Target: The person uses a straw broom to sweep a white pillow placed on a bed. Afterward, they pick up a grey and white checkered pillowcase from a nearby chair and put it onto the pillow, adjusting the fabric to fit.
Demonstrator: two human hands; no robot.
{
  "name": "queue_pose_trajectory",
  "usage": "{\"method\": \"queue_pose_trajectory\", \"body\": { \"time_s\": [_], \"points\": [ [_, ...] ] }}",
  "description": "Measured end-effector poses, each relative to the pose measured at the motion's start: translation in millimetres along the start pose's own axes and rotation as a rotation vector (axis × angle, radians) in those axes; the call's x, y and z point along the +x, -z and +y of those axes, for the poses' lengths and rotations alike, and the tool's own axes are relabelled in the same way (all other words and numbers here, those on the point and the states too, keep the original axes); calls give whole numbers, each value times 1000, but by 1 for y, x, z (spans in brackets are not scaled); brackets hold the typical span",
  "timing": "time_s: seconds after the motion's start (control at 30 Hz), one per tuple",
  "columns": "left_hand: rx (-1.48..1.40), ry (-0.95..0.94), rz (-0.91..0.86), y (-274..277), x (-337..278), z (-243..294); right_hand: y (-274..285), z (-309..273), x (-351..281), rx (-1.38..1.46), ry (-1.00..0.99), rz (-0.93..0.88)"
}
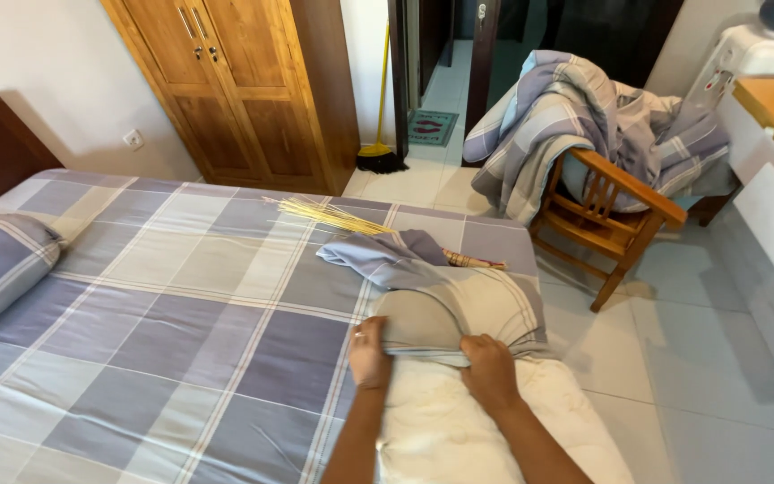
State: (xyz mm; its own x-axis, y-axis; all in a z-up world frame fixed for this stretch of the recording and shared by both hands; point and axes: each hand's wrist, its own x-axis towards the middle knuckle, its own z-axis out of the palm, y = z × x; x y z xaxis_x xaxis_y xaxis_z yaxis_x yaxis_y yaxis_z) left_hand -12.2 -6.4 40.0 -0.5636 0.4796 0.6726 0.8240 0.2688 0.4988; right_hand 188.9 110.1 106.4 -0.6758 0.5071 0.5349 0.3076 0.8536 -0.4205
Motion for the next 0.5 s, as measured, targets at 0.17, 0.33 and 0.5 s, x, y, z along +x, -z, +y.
{"method": "queue_pose_trajectory", "body": {
  "time_s": [0.17, 0.33, 0.5],
  "points": [
    [-12, 67, -45, -11, -33, -49, 1, 2, 0, 62, -4, -4],
    [-157, 324, -241, -28, -63, -72, 6, 25, -1, 72, -68, 231],
    [-424, 389, -79, -42, -68, -50, 8, 61, -6, 30, -169, 365]
  ]
}}
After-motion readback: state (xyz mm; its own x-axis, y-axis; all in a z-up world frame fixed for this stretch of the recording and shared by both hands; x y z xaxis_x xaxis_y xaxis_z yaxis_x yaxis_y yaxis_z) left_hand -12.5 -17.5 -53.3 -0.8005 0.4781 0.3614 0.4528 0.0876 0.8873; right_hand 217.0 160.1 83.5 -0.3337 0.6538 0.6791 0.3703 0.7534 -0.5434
